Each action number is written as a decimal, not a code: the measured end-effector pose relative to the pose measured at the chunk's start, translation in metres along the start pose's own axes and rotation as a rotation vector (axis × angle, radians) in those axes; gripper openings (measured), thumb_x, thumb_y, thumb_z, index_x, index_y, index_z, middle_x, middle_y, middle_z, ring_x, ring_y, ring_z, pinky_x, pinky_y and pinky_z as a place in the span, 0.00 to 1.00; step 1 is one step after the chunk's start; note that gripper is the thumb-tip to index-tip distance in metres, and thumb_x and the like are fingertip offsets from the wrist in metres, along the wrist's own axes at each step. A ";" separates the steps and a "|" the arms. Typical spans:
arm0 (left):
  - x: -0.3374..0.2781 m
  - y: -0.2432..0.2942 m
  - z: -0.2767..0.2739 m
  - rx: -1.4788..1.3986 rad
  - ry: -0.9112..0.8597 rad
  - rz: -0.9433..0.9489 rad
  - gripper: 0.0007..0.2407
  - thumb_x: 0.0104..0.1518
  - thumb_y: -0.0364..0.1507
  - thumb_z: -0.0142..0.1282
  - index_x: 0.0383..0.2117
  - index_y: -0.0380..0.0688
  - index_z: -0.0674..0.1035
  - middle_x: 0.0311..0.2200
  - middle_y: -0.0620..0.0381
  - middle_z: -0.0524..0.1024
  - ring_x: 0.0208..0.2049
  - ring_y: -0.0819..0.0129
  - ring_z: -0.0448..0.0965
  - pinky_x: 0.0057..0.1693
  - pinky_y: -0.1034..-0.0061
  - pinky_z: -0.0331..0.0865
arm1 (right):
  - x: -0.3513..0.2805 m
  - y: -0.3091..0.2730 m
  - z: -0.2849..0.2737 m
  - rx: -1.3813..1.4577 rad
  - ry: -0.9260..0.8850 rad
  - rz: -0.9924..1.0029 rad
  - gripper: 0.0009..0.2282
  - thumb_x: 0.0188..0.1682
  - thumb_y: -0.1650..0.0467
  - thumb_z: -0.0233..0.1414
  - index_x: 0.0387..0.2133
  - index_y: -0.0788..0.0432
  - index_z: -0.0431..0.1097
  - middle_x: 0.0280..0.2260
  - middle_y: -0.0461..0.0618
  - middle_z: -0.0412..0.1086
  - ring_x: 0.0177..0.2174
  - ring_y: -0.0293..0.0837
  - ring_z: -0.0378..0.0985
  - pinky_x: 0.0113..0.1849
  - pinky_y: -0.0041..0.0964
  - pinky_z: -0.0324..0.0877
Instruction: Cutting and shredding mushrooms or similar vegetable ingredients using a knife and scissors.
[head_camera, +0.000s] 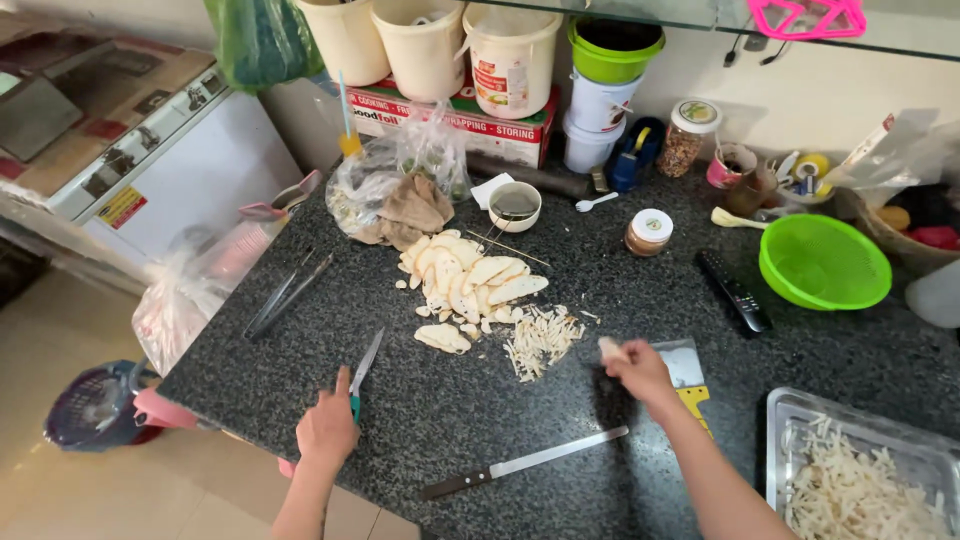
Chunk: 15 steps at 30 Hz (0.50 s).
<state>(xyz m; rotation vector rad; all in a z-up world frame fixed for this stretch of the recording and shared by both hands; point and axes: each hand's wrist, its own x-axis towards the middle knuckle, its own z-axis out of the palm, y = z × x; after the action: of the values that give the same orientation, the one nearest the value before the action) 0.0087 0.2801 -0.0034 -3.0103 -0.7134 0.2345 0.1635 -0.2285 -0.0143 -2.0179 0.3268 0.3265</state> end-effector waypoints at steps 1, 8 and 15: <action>-0.001 0.003 -0.010 -0.114 -0.155 -0.066 0.31 0.58 0.33 0.46 0.72 0.62 0.54 0.43 0.48 0.82 0.42 0.47 0.84 0.47 0.55 0.78 | 0.000 -0.006 0.000 0.233 -0.036 0.051 0.13 0.48 0.76 0.57 0.46 0.63 0.65 0.34 0.55 0.79 0.29 0.43 0.80 0.30 0.33 0.68; 0.000 0.019 -0.051 -0.291 -0.246 -0.103 0.17 0.51 0.42 0.53 0.47 0.60 0.82 0.43 0.53 0.84 0.47 0.49 0.83 0.52 0.61 0.77 | -0.052 -0.095 -0.002 0.409 -0.121 0.146 0.17 0.49 0.78 0.49 0.53 0.65 0.69 0.42 0.57 0.78 0.32 0.45 0.79 0.29 0.33 0.67; -0.030 0.124 -0.161 -0.492 -0.444 0.153 0.35 0.45 0.54 0.68 0.57 0.53 0.69 0.34 0.63 0.84 0.36 0.71 0.86 0.49 0.74 0.78 | -0.073 -0.108 0.003 0.515 -0.153 0.074 0.11 0.53 0.66 0.55 0.43 0.60 0.75 0.31 0.48 0.73 0.24 0.39 0.72 0.25 0.28 0.60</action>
<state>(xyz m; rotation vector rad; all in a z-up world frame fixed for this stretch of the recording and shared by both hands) 0.0621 0.1555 0.1509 -3.5282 -0.6384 0.8762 0.1354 -0.1719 0.0994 -1.4703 0.3492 0.3955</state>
